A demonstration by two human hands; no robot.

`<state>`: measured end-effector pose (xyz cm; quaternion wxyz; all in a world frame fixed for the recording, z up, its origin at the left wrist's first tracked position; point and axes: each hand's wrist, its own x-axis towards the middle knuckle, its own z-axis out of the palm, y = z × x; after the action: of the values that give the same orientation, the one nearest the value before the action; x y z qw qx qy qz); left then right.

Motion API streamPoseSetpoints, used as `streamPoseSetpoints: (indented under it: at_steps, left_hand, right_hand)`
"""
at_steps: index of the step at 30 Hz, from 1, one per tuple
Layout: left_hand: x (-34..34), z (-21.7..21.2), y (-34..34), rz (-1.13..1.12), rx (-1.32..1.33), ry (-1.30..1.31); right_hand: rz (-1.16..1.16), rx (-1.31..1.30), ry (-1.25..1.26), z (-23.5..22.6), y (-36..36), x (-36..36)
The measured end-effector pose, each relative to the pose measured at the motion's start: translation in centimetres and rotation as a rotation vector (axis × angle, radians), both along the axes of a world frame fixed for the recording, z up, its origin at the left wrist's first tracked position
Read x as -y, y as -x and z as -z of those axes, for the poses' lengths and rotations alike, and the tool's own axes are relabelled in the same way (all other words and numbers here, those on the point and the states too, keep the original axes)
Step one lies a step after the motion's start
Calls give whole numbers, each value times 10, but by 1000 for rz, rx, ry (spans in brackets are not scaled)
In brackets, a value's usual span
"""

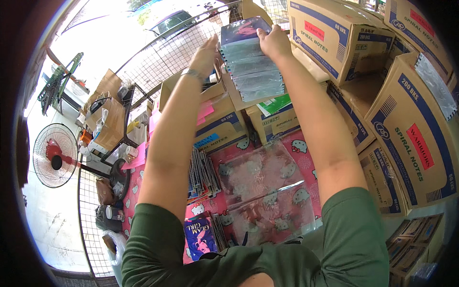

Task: The person places stacks of notebooks into individual plastic bags, seals each bag using a tape dispenser, and then moves the packaged notebooks into a shipping box.

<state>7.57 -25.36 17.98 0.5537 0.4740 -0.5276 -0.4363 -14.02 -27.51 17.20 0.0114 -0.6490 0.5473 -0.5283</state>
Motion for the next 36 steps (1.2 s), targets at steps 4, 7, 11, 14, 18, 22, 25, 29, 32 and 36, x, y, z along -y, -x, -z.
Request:
streamPoseSetpoints:
  at_steps: [4, 7, 11, 14, 18, 22, 25, 29, 32, 36]
  left_hand:
    - [-122, -5, -120, -267, 641, 66]
    - [-248, 69, -282, -770, 829, 90]
    - [-312, 133, -268, -346, -263, -698]
    - [-319, 135, -273, -272, -203, -634]
    - [-319, 112, -272, -449, -23, -800]
    - [-325, 86, -223, -337, -294, -589]
    - [-375, 92, -212, -404, -343, -421]
    - [-428, 104, -163, -413, -426, -229]
    - [-408, 108, -134, -304, -499, -145]
    - [-386, 133, -213, -358, -603, -198]
  right_hand:
    - [-317, 128, 264, 53, -29, -102]
    - [-946, 401, -441, 101, -95, -201]
    - [-1134, 568, -883, 165, -179, -238]
    - [-1167, 525, -1150, 150, -217, -261]
    - [-1020, 231, -1104, 143, -228, -272]
    - [-1003, 286, -1056, 137, -211, -273]
    - [-1148, 217, -880, 118, -180, -308]
    - [-1507, 153, -347, 151, -127, -324]
    - [-1266, -44, 403, 180, -174, -283]
    - [-1419, 130, -351, 135, -217, -272]
